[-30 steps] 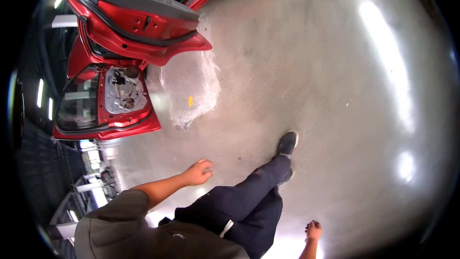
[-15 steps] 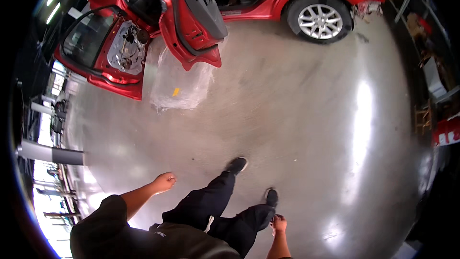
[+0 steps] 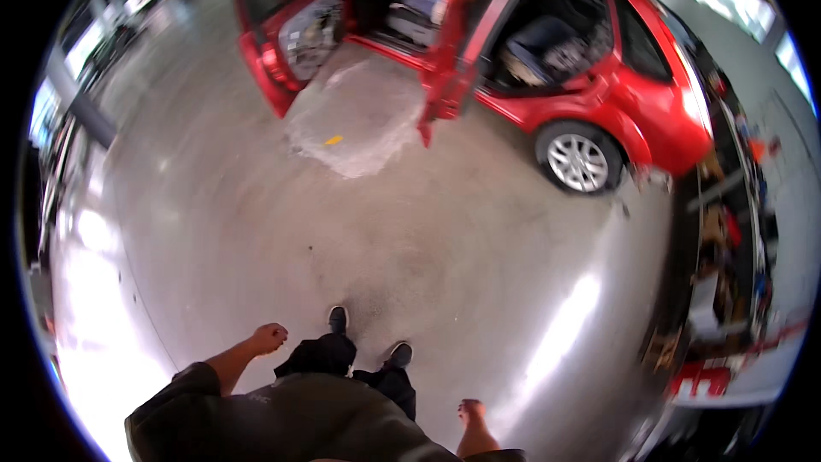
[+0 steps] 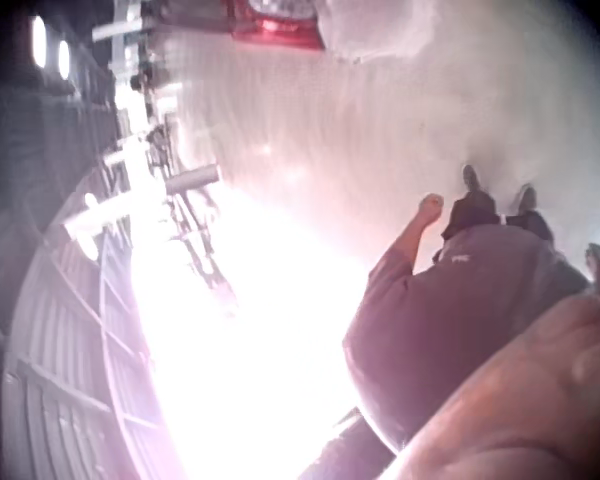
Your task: The person installs rubber seals, a door handle, and a handle cap onto a car door by hand. The person retrieves a screwdriver and inserts it into the car door edge to tighten the assembly.
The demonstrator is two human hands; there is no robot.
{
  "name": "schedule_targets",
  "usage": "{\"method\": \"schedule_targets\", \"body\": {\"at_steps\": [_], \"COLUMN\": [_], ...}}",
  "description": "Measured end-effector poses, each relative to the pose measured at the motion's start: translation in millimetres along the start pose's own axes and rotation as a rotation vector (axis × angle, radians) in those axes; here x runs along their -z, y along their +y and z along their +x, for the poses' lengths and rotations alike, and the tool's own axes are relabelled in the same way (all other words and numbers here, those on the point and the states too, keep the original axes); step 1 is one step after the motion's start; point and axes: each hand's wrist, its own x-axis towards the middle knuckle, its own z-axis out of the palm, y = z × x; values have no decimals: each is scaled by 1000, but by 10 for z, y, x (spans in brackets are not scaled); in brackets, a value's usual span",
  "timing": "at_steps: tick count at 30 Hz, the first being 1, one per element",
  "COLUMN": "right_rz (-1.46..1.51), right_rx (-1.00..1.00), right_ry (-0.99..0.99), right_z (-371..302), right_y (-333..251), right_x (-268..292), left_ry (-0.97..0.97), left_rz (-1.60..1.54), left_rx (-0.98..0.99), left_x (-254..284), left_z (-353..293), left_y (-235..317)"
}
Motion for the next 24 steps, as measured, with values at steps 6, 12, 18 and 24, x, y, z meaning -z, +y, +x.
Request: {"method": "schedule_targets", "body": {"at_steps": [6,12,18,24], "right_rz": [-414,-635,-861,-1167], "right_rx": [222,659,598,541], "right_ry": [-208,-283,-247,-437], "right_z": [-186,-1228,-1542,-1862], "right_y": [-882,-1812,-2030,-1666], "right_x": [-1258,-3477,-5399,-7127], "left_ry": [-140,-231,-45,-279], "left_rz": [690,663,-23,957], "left_rx": [-174,-109,409,22], "left_x": [-76,5,845,1841], "left_z": [-440,-993,-1420,-1443], "left_y": [-1674,-2845,-3685,-4966]}}
